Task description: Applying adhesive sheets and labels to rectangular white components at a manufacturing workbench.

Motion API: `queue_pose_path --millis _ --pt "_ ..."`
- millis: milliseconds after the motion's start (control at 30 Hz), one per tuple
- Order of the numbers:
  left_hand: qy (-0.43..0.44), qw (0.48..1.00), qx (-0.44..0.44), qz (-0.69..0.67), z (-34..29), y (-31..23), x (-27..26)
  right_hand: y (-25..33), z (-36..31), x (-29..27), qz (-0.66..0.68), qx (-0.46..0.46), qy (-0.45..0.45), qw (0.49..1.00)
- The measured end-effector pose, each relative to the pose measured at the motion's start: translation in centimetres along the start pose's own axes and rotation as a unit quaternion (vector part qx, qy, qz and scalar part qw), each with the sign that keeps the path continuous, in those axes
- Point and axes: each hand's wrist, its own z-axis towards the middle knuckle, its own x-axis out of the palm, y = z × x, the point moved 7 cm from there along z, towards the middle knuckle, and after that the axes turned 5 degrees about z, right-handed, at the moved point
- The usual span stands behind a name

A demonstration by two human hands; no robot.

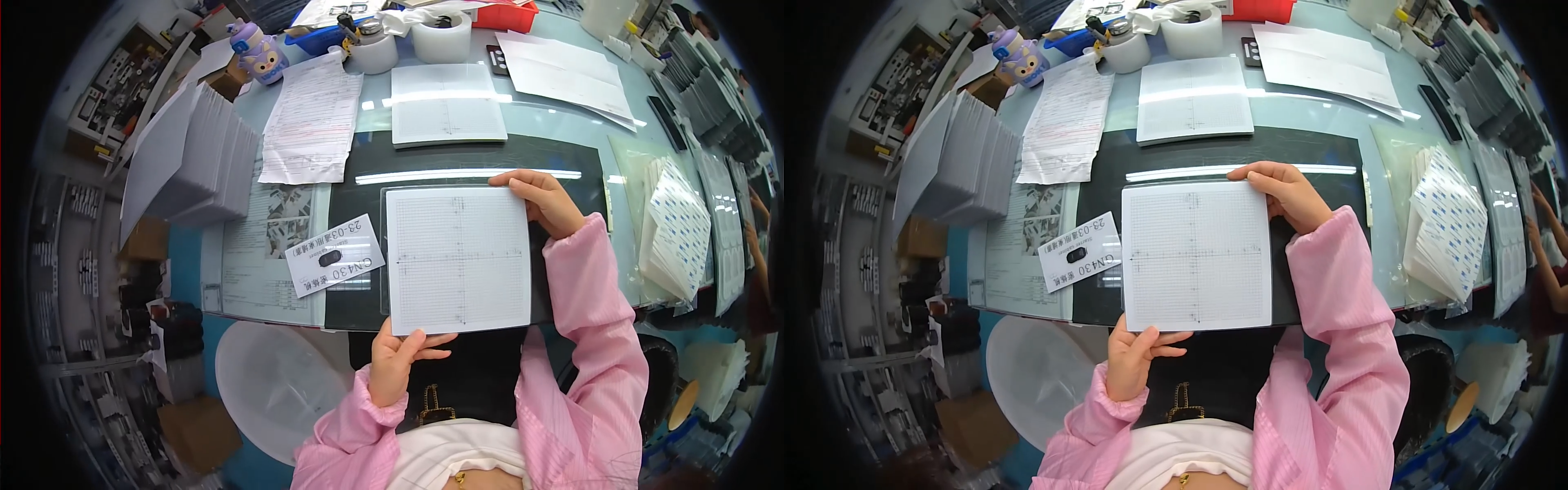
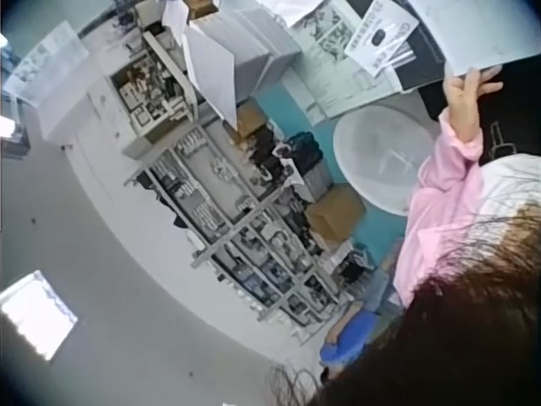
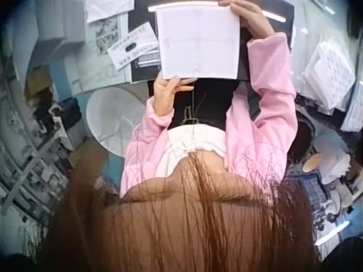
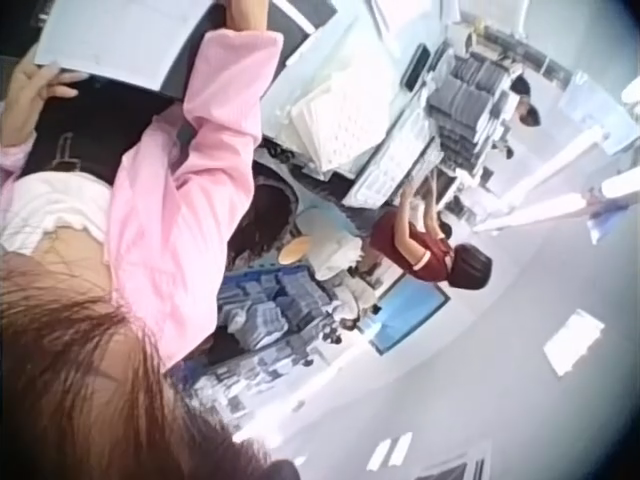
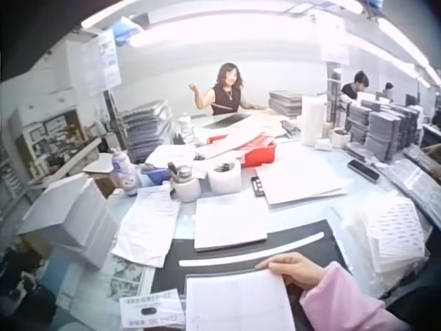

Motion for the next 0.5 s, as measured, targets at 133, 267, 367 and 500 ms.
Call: queue_pose_path --millis 133,267,367,500 --pt "-0.003 1.0 0.004 0.007 -0.1 0.13 -0.2 -0.22 0.18 0.07 0.011 -0.007 0.007 1.0" --pt "-0.008 1.0 -0.008 0.011 -0.1 0.55 -0.41 0.21 -0.14 0.49 -0.005 -0.006 -0.011 1.0" --pt "-0.011 1.0 -0.012 0.011 -0.12 0.61 -0.33 0.28 -0.19 0.5 -0.001 -0.011 -0.005 1.0" --pt "-0.007 1.0 -0.014 0.012 -0.17 0.7 -0.25 0.16 -0.18 0.31 -0.006 -0.012 0.0 1.0"
